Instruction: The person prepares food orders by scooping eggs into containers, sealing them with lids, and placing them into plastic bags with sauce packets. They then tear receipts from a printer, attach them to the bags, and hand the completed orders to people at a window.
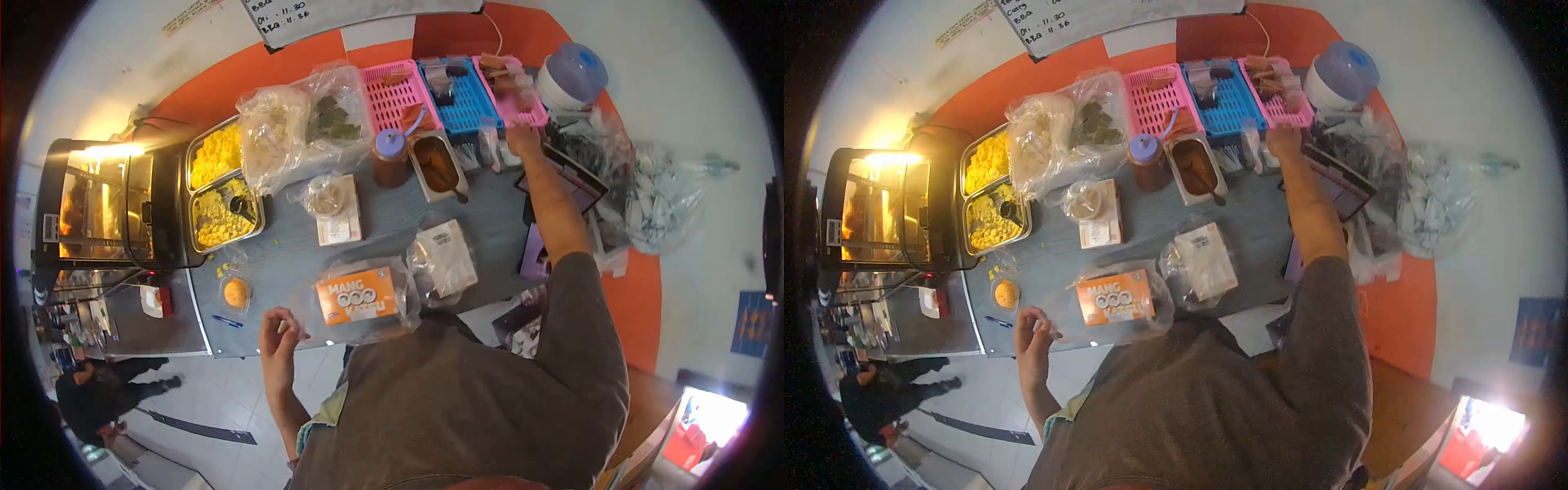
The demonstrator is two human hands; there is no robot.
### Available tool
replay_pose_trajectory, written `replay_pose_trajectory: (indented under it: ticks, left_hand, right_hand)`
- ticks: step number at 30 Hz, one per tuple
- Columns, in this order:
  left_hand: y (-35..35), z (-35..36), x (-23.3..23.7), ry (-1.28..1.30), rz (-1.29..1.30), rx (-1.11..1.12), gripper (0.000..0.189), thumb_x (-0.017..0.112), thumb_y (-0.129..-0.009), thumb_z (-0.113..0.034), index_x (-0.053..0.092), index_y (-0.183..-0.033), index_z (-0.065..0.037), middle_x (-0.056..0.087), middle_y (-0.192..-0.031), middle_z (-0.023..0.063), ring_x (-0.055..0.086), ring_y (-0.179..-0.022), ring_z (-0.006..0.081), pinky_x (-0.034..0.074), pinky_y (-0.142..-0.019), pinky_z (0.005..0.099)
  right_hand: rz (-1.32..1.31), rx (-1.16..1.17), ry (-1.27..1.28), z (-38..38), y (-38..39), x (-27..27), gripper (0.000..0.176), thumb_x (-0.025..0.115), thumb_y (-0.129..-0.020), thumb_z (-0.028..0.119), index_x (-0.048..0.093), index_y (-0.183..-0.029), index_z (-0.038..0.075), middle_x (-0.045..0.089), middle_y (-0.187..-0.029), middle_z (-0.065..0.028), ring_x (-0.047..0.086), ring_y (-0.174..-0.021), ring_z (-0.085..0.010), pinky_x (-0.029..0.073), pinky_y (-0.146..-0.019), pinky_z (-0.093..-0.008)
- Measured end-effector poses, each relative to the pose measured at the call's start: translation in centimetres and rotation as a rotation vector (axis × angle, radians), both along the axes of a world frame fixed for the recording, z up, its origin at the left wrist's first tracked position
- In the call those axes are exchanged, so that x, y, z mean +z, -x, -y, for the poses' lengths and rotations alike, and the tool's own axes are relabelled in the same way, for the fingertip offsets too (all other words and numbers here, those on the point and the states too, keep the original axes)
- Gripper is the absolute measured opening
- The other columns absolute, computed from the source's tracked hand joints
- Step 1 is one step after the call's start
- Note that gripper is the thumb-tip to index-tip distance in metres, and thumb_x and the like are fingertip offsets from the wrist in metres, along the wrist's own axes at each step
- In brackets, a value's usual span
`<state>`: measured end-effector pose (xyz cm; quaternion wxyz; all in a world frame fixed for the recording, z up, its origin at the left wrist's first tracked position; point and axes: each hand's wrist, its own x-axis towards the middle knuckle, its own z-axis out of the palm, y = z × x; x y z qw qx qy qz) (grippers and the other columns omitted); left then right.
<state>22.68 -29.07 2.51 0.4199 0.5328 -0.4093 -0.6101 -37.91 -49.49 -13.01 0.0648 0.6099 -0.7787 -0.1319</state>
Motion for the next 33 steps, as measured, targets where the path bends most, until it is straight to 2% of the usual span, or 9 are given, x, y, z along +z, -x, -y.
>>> replay_pose_trajectory:
  ticks: [3,6,9,11,14,17,20,27,33]
  left_hand:
    - [0.8,0.1,-0.5,-0.013,0.042,0.074,0.017,0.051,-0.086,-0.004,0.049,-0.103,-0.005,0.046,-0.089,-0.0004,0.045,-0.08,0.0087,0.04,-0.072,0.0225]
    - [1.9,0.4,-0.2,-0.06,0.021,0.134,0.017,0.052,-0.087,-0.006,0.05,-0.103,-0.006,0.047,-0.088,-0.0012,0.045,-0.08,0.0075,0.039,-0.071,0.0214]
    - [1.7,1.0,-1.0,-0.072,0.069,0.139,0.016,0.052,-0.088,-0.008,0.05,-0.104,-0.006,0.048,-0.088,-0.0018,0.044,-0.08,0.0067,0.039,-0.07,0.0209]
    - [2.0,1.5,-0.7,-0.095,0.073,0.159,0.016,0.052,-0.088,-0.009,0.05,-0.104,-0.007,0.048,-0.088,-0.002,0.045,-0.08,0.0067,0.039,-0.07,0.0209]
    - [2.2,2.2,-1.0,-0.112,0.067,0.162,0.015,0.053,-0.089,-0.012,0.051,-0.103,-0.007,0.049,-0.088,-0.0019,0.046,-0.08,0.0069,0.039,-0.07,0.0212]
    - [2.6,2.5,-1.2,-0.101,0.078,0.129,0.015,0.053,-0.09,-0.014,0.051,-0.103,-0.008,0.05,-0.089,-0.0016,0.048,-0.081,0.0071,0.041,-0.071,0.0218]
    - [2.7,2.4,-1.2,-0.109,0.105,0.103,0.015,0.054,-0.09,-0.016,0.051,-0.102,-0.008,0.052,-0.09,-0.0013,0.049,-0.082,0.0073,0.042,-0.071,0.0224]
    - [3.0,1.4,-1.5,-0.136,0.106,0.092,0.016,0.054,-0.09,-0.02,0.052,-0.101,-0.008,0.052,-0.091,-0.0013,0.05,-0.083,0.0079,0.043,-0.071,0.0234]
    - [2.4,0.3,-1.7,-0.142,0.103,0.073,0.017,0.054,-0.089,-0.017,0.051,-0.104,-0.01,0.051,-0.091,-0.0016,0.049,-0.086,0.0084,0.043,-0.073,0.0249]
  right_hand:
    - [-0.133,0.215,0.182,0.6,1.9,-2.4,0.022,0.054,-0.075,0.013,0.068,-0.091,0.008,0.068,-0.093,-0.0123,0.064,-0.089,-0.0305,0.047,-0.081,-0.0411]
    - [-0.015,0.116,-0.075,2.9,2.1,2.4,0.016,0.06,-0.074,0.013,0.069,-0.086,0.008,0.068,-0.089,-0.0119,0.065,-0.082,-0.0271,0.049,-0.075,-0.0379]
    - [0.422,0.009,-0.26,5.6,5.7,4.0,0.017,0.067,-0.072,0.02,0.068,-0.081,0.006,0.067,-0.082,-0.0125,0.064,-0.076,-0.0227,0.049,-0.069,-0.0337]
    - [1.046,-0.012,0.099,6.3,8.0,3.4,0.024,0.073,-0.068,0.026,0.068,-0.081,0.006,0.066,-0.078,-0.0104,0.064,-0.072,-0.0198,0.049,-0.067,-0.0309]
    - [1.114,0.038,0.228,8.1,11.9,-4.2,0.025,0.074,-0.067,0.027,0.069,-0.083,0.008,0.066,-0.077,-0.0099,0.064,-0.073,-0.0221,0.049,-0.07,-0.0321]
    - [0.491,0.066,-0.255,5.9,6.7,-2.3,0.028,0.076,-0.064,0.025,0.069,-0.085,0.008,0.067,-0.081,-0.0102,0.064,-0.077,-0.0259,0.05,-0.073,-0.0349]
    - [0.257,0.058,-0.569,4.8,4.9,-0.8,0.038,0.08,-0.058,0.027,0.068,-0.087,0.006,0.067,-0.089,-0.012,0.064,-0.086,-0.0285,0.05,-0.077,-0.0377]
    - [0.279,0.047,-0.571,3.0,1.3,1.0,0.052,0.085,-0.052,0.027,0.068,-0.094,0.002,0.066,-0.097,-0.0168,0.064,-0.092,-0.0315,0.051,-0.079,-0.0421]
    - [0.122,0.145,-0.285,2.3,3.0,0.0,0.037,0.078,-0.064,0.022,0.066,-0.093,0.002,0.066,-0.097,-0.0173,0.063,-0.094,-0.0337,0.05,-0.079,-0.0436]
